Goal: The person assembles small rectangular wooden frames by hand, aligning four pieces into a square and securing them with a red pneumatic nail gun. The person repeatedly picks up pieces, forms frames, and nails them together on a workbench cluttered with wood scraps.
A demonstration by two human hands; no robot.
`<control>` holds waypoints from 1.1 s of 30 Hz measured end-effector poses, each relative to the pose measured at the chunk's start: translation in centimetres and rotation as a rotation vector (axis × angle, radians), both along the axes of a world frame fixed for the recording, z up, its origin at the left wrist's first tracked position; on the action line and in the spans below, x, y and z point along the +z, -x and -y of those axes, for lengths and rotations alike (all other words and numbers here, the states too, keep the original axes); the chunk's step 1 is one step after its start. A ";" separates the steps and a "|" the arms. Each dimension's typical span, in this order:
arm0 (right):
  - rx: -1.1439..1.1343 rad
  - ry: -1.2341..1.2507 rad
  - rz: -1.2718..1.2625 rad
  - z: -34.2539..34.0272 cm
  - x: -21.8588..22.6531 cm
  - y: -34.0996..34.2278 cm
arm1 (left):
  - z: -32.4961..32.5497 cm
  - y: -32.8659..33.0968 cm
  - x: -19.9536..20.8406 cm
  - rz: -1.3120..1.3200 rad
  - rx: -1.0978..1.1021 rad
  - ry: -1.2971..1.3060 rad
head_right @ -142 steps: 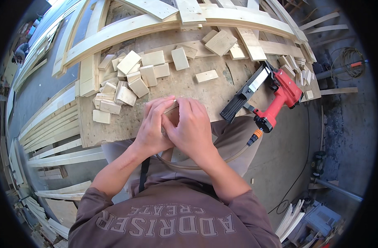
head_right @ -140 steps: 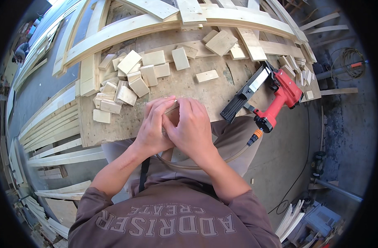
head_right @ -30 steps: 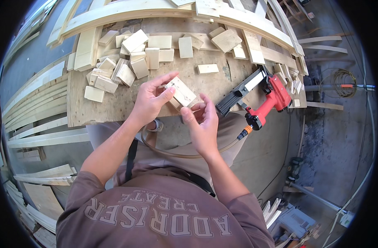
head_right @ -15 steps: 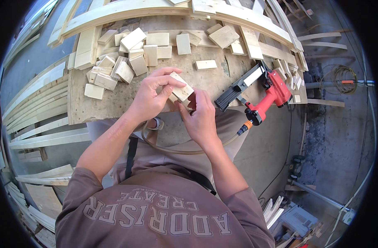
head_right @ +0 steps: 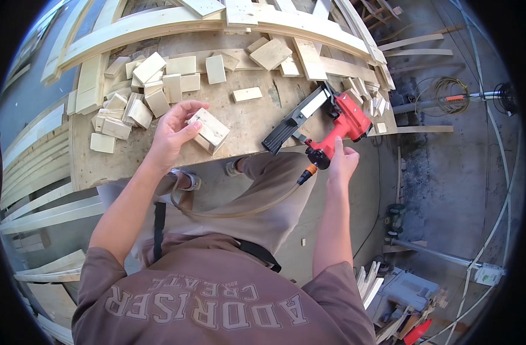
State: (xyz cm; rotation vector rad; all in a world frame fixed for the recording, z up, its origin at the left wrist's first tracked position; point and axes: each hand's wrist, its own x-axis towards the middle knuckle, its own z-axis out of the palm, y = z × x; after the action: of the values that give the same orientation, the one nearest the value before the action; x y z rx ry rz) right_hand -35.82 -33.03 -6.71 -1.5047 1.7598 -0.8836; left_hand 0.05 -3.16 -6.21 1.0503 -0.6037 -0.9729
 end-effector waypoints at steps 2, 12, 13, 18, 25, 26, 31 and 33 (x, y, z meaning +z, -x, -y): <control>0.129 -0.167 0.214 0.9 0.8 -1.7 | -0.5 0.0 -0.3 -0.026 0.013 -0.024; 0.275 -0.250 0.344 3.8 1.6 -3.5 | 0.4 -0.2 -2.0 -0.097 0.059 0.025; 0.264 -0.216 0.356 2.2 2.9 -3.9 | 0.3 -0.1 -2.0 -0.092 0.068 0.028; 0.347 0.015 0.362 -5.9 12.0 -2.8 | 0.4 0.4 -2.2 -0.092 0.072 0.032; 0.740 -0.289 0.400 -11.6 23.8 -6.1 | 0.8 0.8 -2.6 -0.040 0.107 0.088; 0.762 -0.283 0.287 -12.8 24.8 -7.3 | 0.8 0.9 -2.6 -0.026 0.111 0.076; 1.014 -0.279 -0.133 -13.5 26.3 -8.2 | 1.2 1.1 -2.9 -0.015 0.117 0.063; 1.064 -0.341 -0.169 -13.8 27.0 -10.0 | 1.2 1.2 -3.0 -0.020 0.134 0.073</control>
State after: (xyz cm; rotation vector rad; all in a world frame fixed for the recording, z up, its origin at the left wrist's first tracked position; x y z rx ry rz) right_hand -25.82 -19.18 20.27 -1.9427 0.8726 0.0825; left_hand -1.20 -4.35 -9.21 1.0027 -0.5413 -0.8372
